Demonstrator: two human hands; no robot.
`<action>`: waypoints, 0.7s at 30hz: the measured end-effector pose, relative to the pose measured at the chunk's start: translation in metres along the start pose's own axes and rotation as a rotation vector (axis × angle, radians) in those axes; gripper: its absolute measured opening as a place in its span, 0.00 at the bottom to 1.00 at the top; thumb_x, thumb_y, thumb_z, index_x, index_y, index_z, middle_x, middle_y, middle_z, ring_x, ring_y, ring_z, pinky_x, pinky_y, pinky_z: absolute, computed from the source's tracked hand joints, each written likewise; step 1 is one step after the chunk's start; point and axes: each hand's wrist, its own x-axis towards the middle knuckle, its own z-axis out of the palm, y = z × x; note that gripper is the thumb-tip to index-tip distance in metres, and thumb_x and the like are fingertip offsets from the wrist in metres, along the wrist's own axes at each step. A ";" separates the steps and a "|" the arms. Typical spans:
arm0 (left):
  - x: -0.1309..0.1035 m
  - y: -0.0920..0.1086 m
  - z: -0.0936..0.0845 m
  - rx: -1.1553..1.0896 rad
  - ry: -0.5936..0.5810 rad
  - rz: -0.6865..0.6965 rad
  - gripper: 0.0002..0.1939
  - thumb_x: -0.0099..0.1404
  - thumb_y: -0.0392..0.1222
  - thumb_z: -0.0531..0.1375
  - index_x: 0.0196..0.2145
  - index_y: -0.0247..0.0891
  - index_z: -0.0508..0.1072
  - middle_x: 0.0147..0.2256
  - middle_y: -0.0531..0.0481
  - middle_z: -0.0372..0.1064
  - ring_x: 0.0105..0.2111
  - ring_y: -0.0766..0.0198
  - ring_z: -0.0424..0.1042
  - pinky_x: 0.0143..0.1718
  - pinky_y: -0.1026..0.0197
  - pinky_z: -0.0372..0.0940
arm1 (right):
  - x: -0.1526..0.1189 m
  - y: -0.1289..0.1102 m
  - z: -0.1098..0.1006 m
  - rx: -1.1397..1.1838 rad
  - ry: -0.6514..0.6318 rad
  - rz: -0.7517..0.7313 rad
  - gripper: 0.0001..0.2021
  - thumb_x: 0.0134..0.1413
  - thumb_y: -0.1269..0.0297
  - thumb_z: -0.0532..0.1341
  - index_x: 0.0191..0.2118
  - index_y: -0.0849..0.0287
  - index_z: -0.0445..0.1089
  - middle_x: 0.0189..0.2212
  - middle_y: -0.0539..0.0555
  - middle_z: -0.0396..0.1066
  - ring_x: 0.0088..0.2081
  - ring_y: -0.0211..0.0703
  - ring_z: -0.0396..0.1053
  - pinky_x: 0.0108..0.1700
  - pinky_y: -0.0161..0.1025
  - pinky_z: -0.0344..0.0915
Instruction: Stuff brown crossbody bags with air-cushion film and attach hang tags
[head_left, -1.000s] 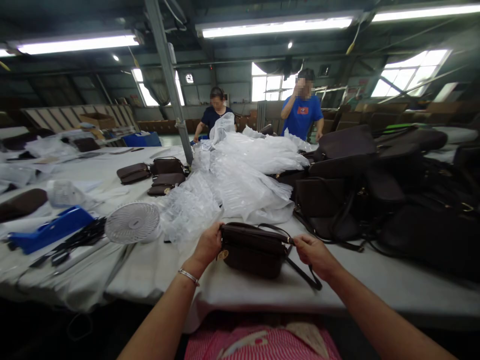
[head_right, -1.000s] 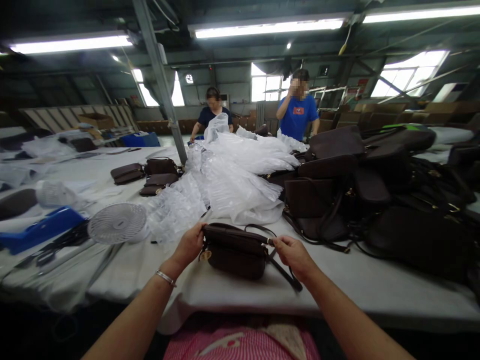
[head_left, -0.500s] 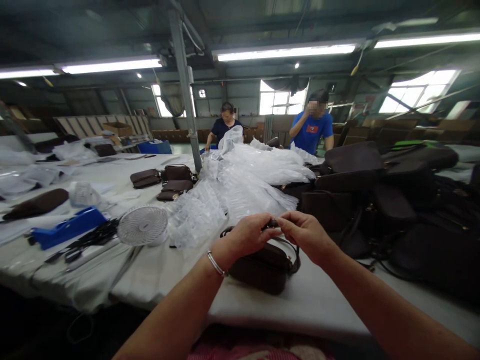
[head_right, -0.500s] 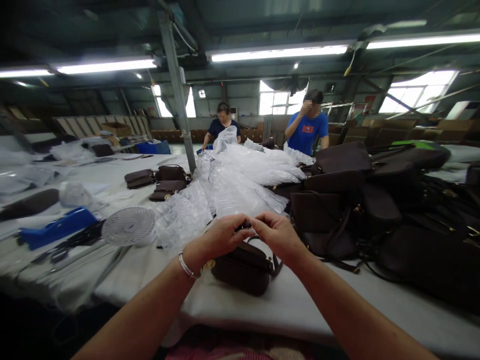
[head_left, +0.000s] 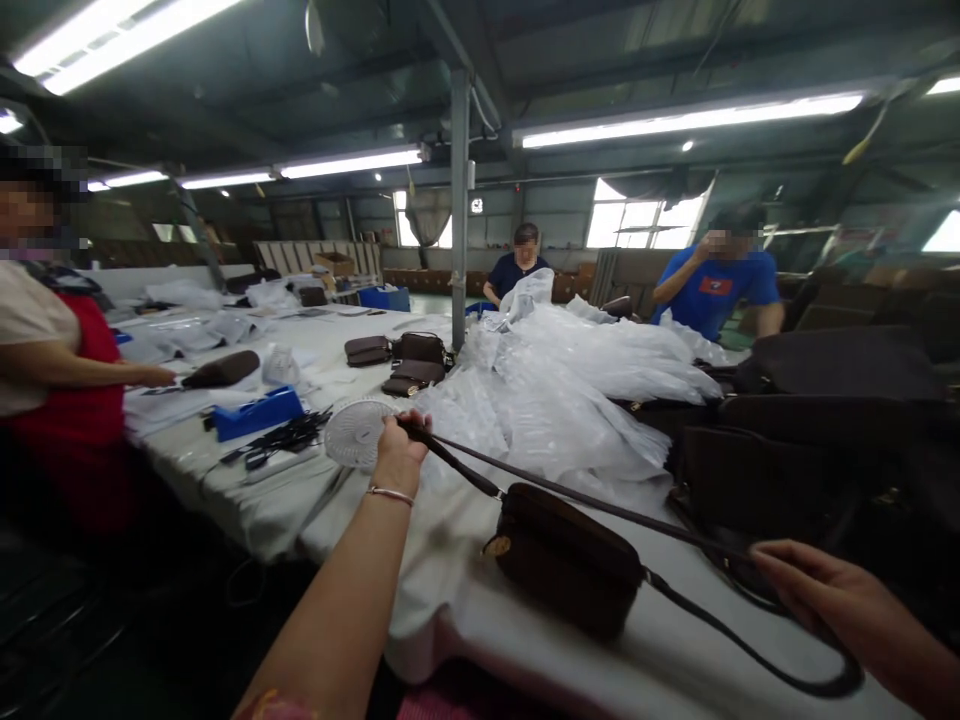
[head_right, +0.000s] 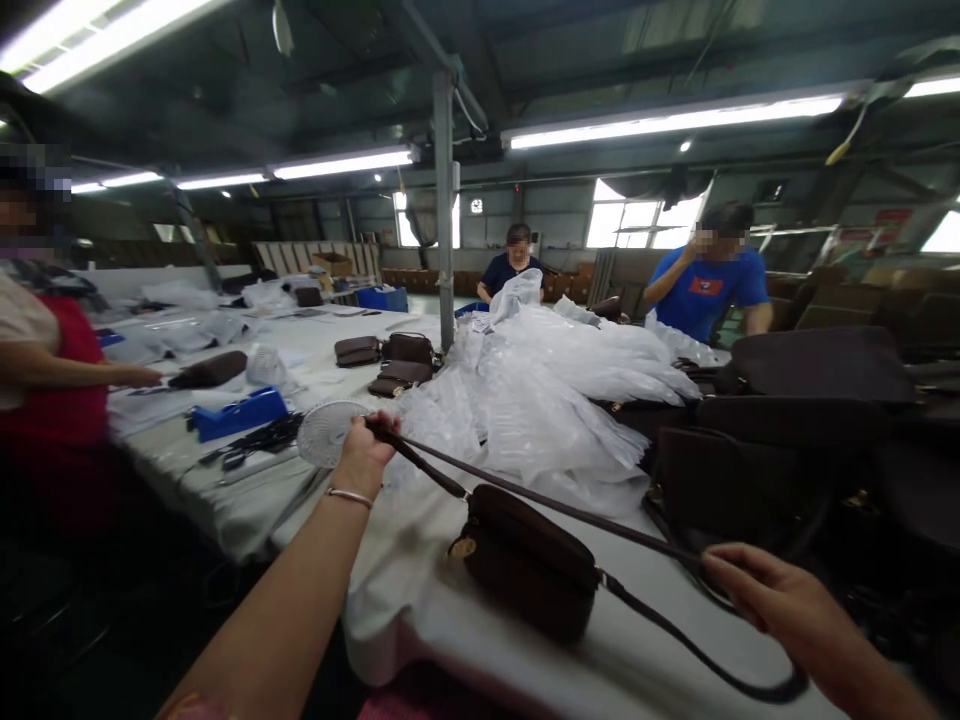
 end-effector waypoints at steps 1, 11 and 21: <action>0.000 0.000 -0.005 0.002 -0.001 -0.001 0.23 0.78 0.49 0.40 0.27 0.38 0.58 0.15 0.62 0.51 0.12 0.75 0.57 0.23 0.69 0.64 | 0.004 0.001 -0.006 -0.007 0.031 0.008 0.19 0.32 0.40 0.73 0.28 0.47 0.78 0.16 0.57 0.60 0.18 0.42 0.55 0.20 0.47 0.46; -0.070 -0.034 0.076 0.222 -0.552 -0.050 0.07 0.62 0.35 0.67 0.36 0.31 0.73 0.32 0.49 0.69 0.22 0.78 0.60 0.18 0.74 0.53 | -0.001 -0.182 0.071 0.125 -0.051 -0.462 0.19 0.43 0.47 0.73 0.36 0.57 0.77 0.25 0.55 0.74 0.23 0.39 0.65 0.22 0.37 0.59; -0.123 -0.052 0.092 0.900 -1.096 0.117 0.22 0.64 0.58 0.62 0.34 0.33 0.74 0.27 0.51 0.67 0.25 0.70 0.62 0.26 0.66 0.58 | -0.012 -0.253 0.165 0.045 -0.347 -0.654 0.15 0.45 0.53 0.69 0.32 0.61 0.77 0.23 0.51 0.73 0.20 0.33 0.61 0.22 0.33 0.56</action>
